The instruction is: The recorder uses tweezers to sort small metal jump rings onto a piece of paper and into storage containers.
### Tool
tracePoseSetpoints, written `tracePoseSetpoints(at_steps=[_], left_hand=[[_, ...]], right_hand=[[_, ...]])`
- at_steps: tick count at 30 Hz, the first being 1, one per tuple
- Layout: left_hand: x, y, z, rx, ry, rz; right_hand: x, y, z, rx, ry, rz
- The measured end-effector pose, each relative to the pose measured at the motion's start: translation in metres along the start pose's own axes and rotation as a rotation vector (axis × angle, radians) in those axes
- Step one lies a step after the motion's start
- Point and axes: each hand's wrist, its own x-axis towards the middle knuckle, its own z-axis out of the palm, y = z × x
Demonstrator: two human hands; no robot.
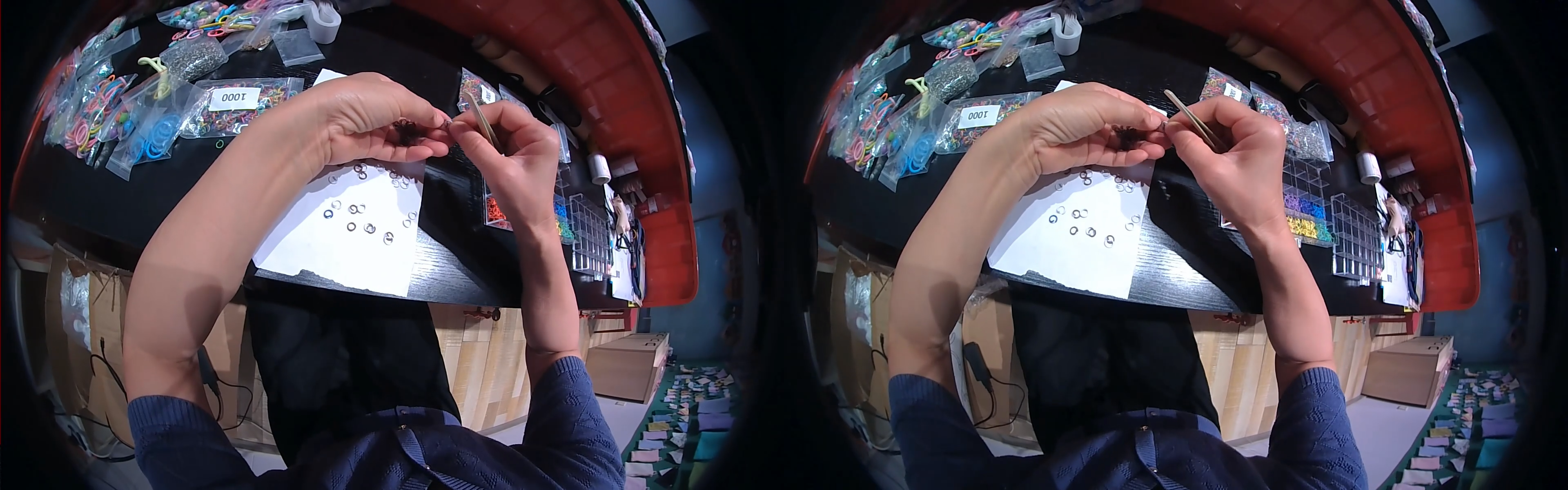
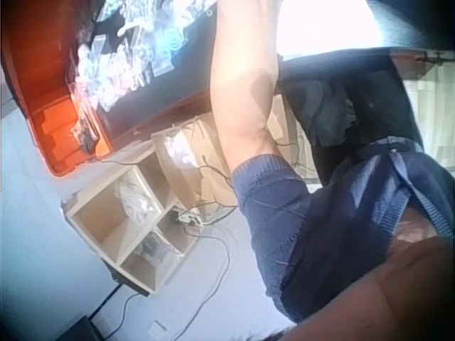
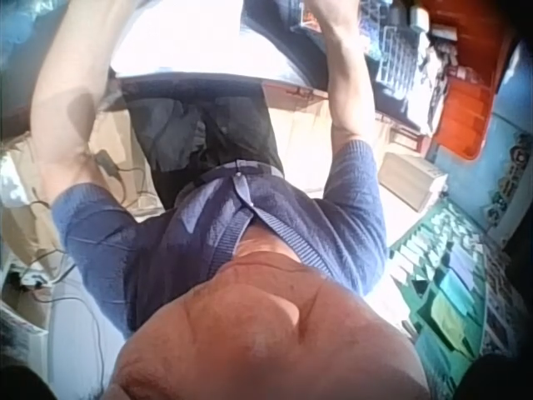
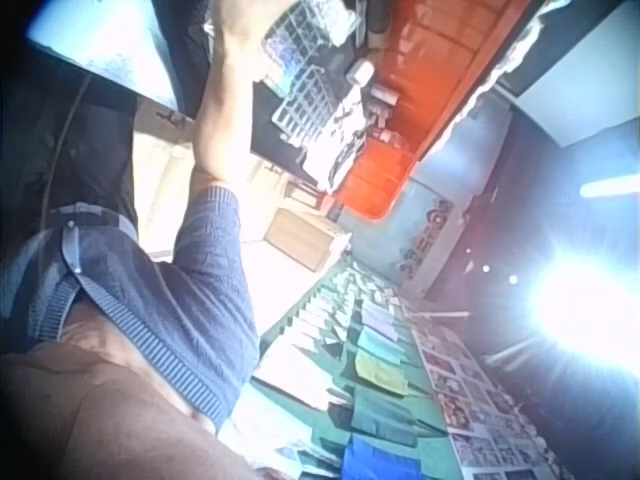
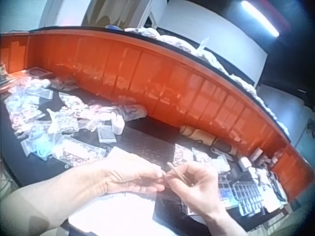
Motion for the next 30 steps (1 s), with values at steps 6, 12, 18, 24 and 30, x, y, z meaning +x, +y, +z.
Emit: tracePoseSetpoints(at_steps=[6,12,18,24,30], left_hand=[[0.0016,-0.0004,-0.0026,-0.011,0.007,-0.009],[0.0024,-0.0009,-0.0018,-0.014,0.025,0.025],[0.0019,-0.0014,-0.0023,0.009,0.046,0.028],[0.0025,-0.0005,-0.0025,0.036,0.047,0.01],[0.0018,-0.0005,-0.0022,0.035,0.046,0.022]], right_hand=[[-0.0003,-0.002,0.0034,-0.012,0.009,-0.07],[0.0,-0.0024,0.0002,-0.058,-0.024,-0.089],[0.0022,-0.0006,0.0012,-0.028,-0.011,-0.101],[0.0007,-0.0001,0.004,0.059,-0.041,-0.126],[0.0017,-0.0002,-0.0015,-0.056,-0.059,-0.018]])
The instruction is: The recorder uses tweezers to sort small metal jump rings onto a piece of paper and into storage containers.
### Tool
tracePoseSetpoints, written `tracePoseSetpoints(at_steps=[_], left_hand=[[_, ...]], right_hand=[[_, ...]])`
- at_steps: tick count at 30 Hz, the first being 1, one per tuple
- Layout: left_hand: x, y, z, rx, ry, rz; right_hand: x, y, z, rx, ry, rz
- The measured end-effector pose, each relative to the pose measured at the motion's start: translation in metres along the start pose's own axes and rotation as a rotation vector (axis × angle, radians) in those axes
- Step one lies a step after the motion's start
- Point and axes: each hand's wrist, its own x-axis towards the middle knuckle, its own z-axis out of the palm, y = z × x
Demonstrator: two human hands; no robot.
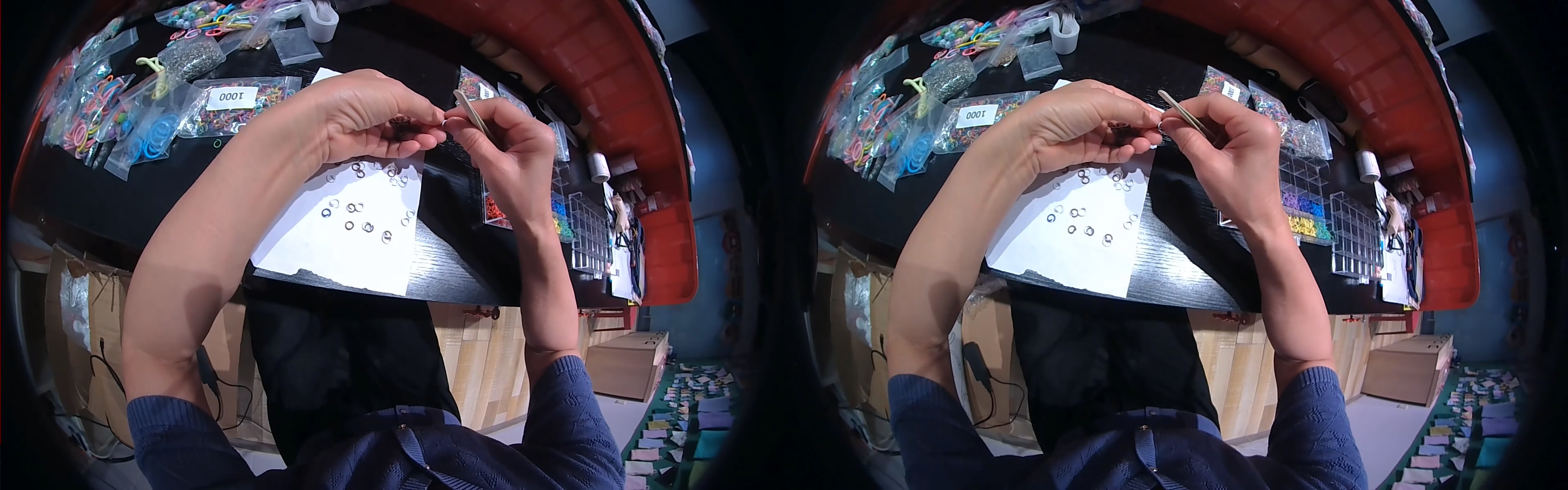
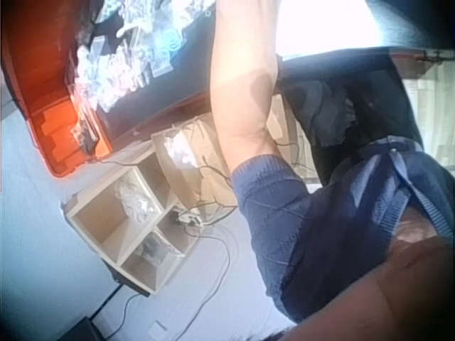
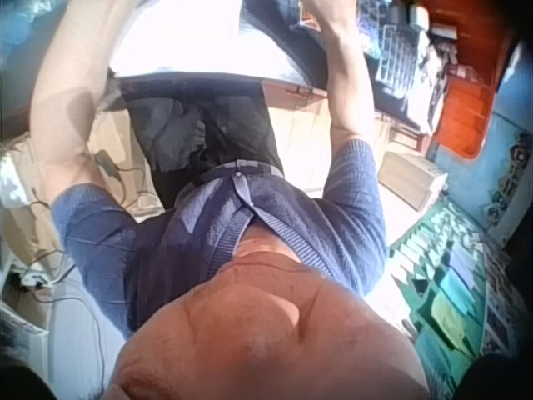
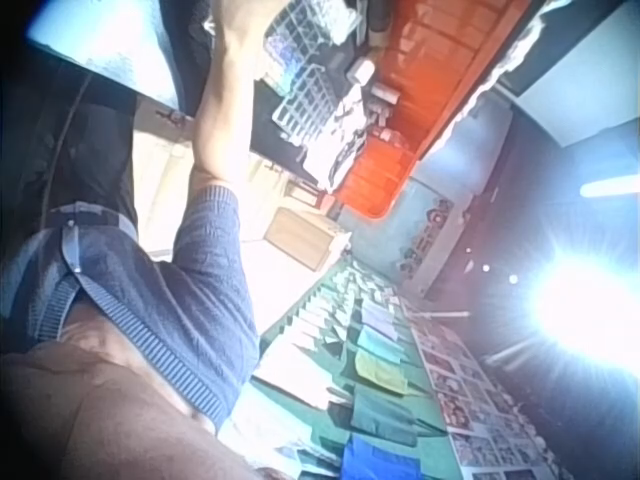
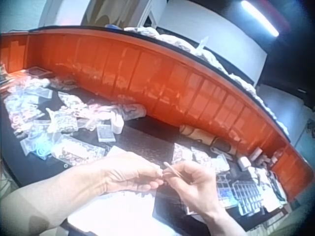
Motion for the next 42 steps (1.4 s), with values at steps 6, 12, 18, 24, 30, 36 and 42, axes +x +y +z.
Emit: tracePoseSetpoints(at_steps=[6,12,18,24,30,36,42], left_hand=[[0.001,0.0,-0.001,0.002,-0.018,0.006],[0.0,0.001,-0.001,-0.004,-0.011,-0.001],[0.0,0.001,-0.001,0.065,-0.023,0.019],[0.001,-0.001,-0.002,0.023,-0.017,0.037],[0.003,-0.002,-0.002,-0.089,0.005,0.053],[0.006,-0.002,-0.005,-0.18,-0.028,0.03],[0.005,-0.001,-0.003,-0.173,-0.028,0.028]], right_hand=[[0.0,0.001,0.001,0.032,0.012,0.0],[0.0,0.003,0.002,0.024,0.006,-0.001],[0.0,0.004,0.002,0.011,0.004,0.008],[0.0,0.003,0.004,0.109,0.06,0.034],[0.003,-0.005,-0.003,0.244,0.034,0.297],[0.0,-0.004,0.002,0.335,0.072,0.274],[-0.001,0.005,0.007,0.114,0.114,0.024]])
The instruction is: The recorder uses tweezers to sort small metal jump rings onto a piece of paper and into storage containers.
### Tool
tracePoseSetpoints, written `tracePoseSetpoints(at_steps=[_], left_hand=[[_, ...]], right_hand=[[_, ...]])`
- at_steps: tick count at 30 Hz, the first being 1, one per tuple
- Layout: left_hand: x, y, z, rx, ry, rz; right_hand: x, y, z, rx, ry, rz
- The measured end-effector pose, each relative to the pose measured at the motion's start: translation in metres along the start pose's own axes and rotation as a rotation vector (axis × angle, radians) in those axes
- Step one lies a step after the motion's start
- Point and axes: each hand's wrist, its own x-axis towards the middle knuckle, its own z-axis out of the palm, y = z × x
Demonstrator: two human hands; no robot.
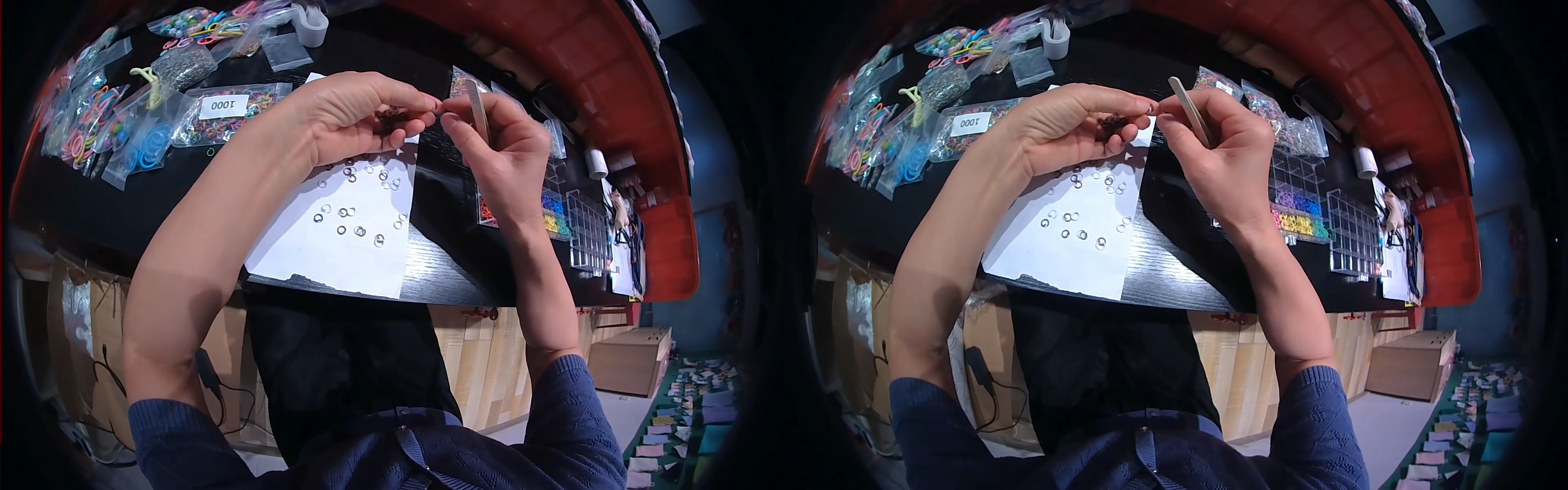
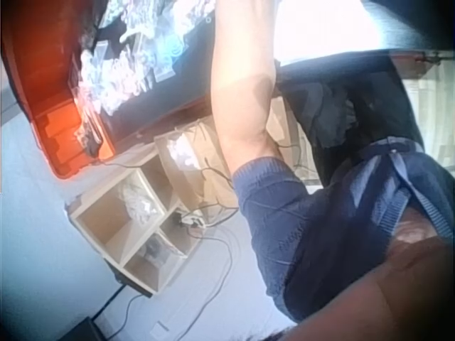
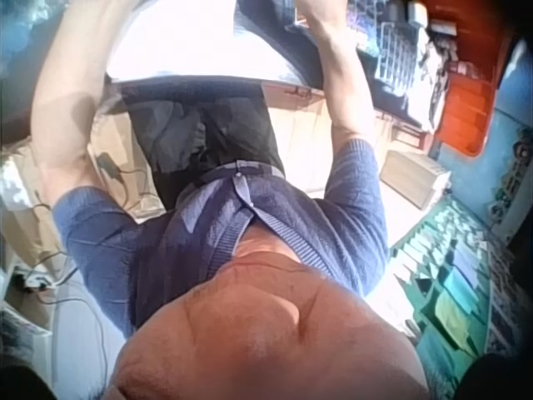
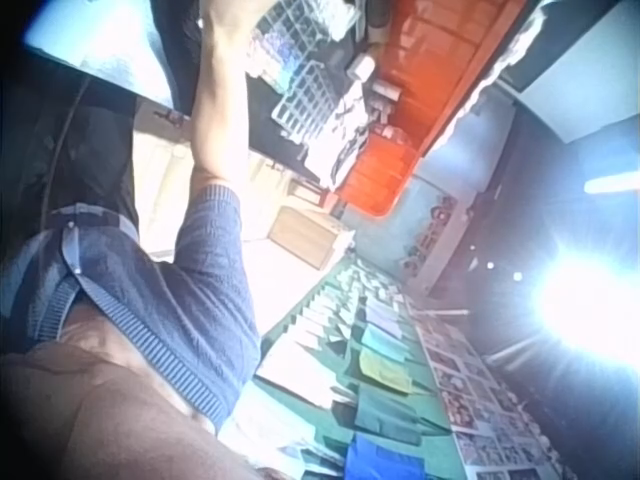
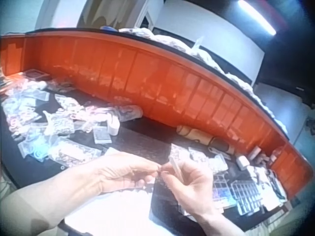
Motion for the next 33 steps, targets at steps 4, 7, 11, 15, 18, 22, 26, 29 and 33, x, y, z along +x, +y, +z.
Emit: tracePoseSetpoints(at_steps=[4,7,11,15,18,22,26,29,33], left_hand=[[-0.001,0.0,-0.001,0.024,-0.002,-0.034],[0.001,0.0,-0.003,0.041,-0.018,-0.025],[0.0,-0.001,-0.002,0.063,-0.015,-0.01],[-0.002,0.0,-0.001,0.087,-0.01,-0.004],[-0.003,-0.001,0.0,0.088,0.004,-0.005],[-0.001,0.0,-0.002,0.112,0.013,-0.018],[0.0,0.0,-0.002,0.115,0.006,-0.028],[-0.001,0.0,-0.001,0.078,0.005,-0.033],[-0.002,0.001,0.0,0.092,0.004,-0.027]], right_hand=[[0.0,0.001,0.004,-0.04,0.014,-0.116],[0.0,0.0,0.003,-0.085,0.006,-0.154],[0.001,0.003,0.003,-0.09,0.005,-0.165],[0.0,0.002,0.002,-0.11,-0.009,-0.163],[0.0,0.004,0.004,-0.083,-0.003,-0.162],[0.0,0.01,0.006,-0.063,0.003,-0.198],[0.001,0.011,0.005,-0.102,-0.006,-0.23],[0.0,0.009,0.003,-0.176,-0.015,-0.236],[-0.001,0.008,0.003,-0.112,-0.015,-0.172]])
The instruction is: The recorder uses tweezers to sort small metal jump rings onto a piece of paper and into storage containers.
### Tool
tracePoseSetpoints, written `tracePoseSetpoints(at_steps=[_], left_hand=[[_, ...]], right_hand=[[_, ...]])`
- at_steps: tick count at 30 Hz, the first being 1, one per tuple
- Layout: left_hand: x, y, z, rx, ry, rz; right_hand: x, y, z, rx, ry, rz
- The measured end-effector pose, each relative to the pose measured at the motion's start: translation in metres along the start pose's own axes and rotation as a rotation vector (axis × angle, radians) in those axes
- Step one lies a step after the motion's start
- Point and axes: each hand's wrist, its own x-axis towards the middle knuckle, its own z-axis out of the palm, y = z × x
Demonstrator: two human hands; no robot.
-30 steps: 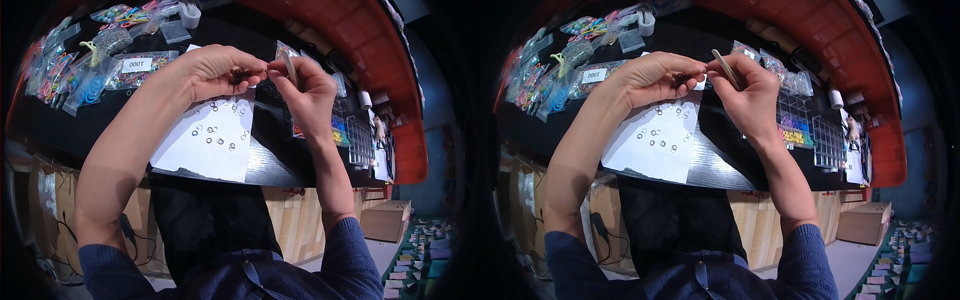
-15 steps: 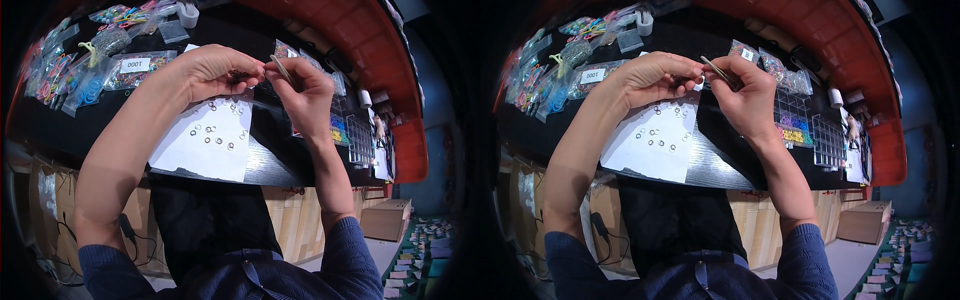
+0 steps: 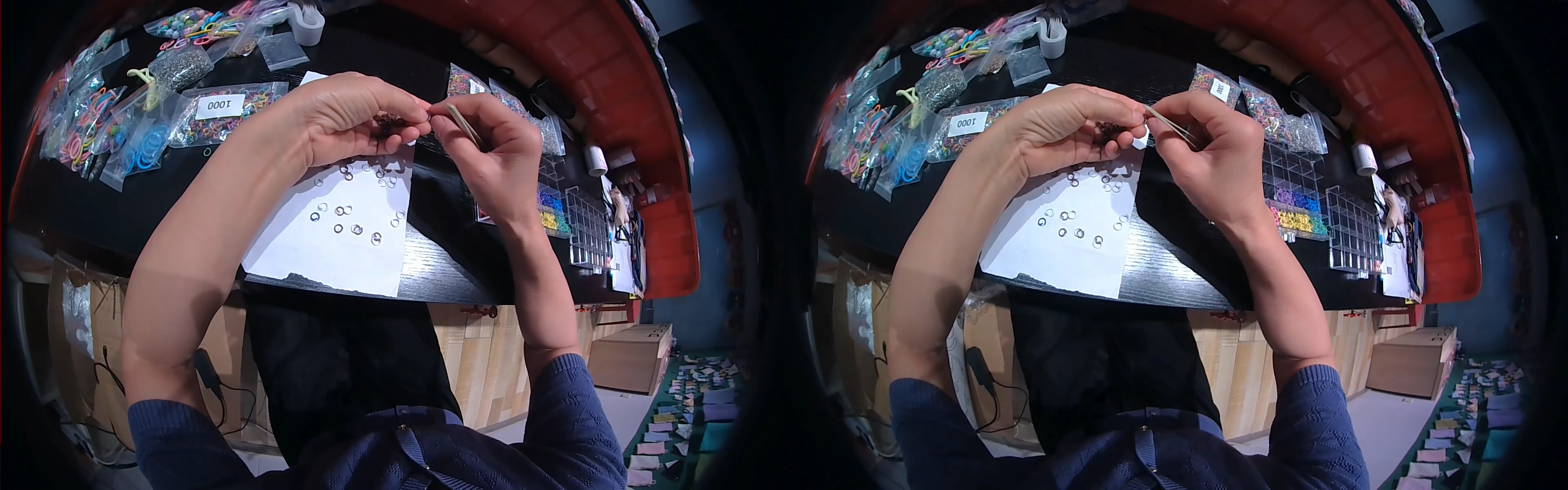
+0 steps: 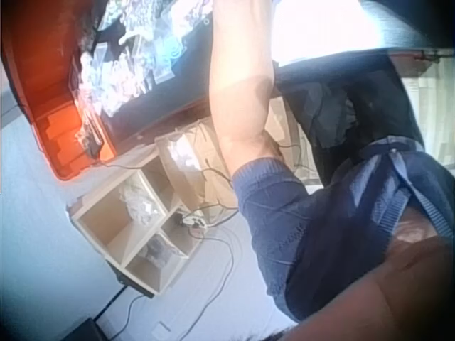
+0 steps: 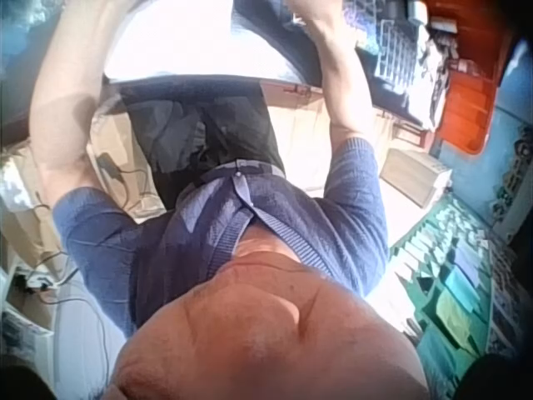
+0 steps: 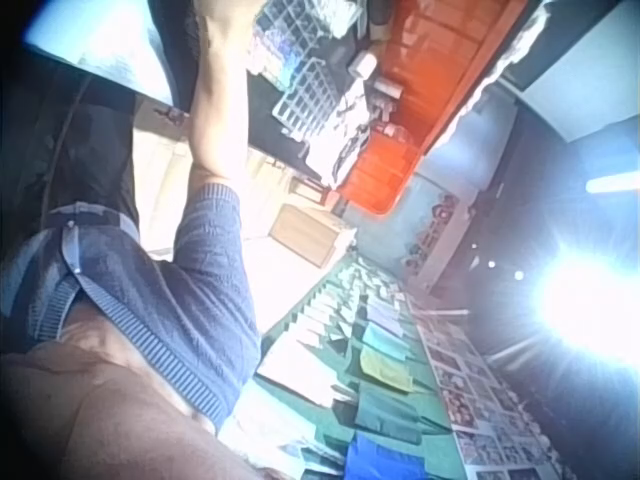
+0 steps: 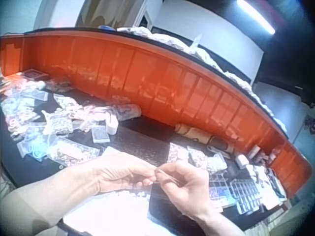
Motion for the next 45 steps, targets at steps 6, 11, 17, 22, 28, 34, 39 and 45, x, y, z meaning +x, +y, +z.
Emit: tracePoseSetpoints(at_steps=[6,11,17,22,28,34,39,45], left_hand=[[0.0,-0.001,0.002,-0.001,0.013,0.018],[0.002,-0.001,0.001,-0.016,0.019,0.043],[0.004,-0.002,-0.003,0.009,-0.051,0.087],[0.001,-0.001,0.001,0.015,0.0,0.092],[0.005,0.0,-0.003,-0.03,0.071,0.08],[0.012,-0.003,-0.017,-0.23,-0.012,0.052],[0.011,-0.001,-0.014,-0.315,0.035,0.087],[0.005,0.001,-0.008,-0.283,0.062,0.107]], right_hand=[[0.003,-0.01,-0.005,0.147,-0.028,0.208],[0.005,-0.017,-0.008,0.227,-0.044,0.323],[0.006,-0.019,-0.011,0.193,-0.106,0.454],[0.004,-0.015,-0.007,0.216,-0.044,0.352],[0.011,-0.022,-0.022,0.098,-0.159,0.397],[0.009,-0.028,-0.017,-0.009,-0.521,0.428],[0.003,-0.031,-0.009,-0.079,-0.556,0.357],[-0.001,-0.024,-0.006,-0.097,-0.561,0.29]])
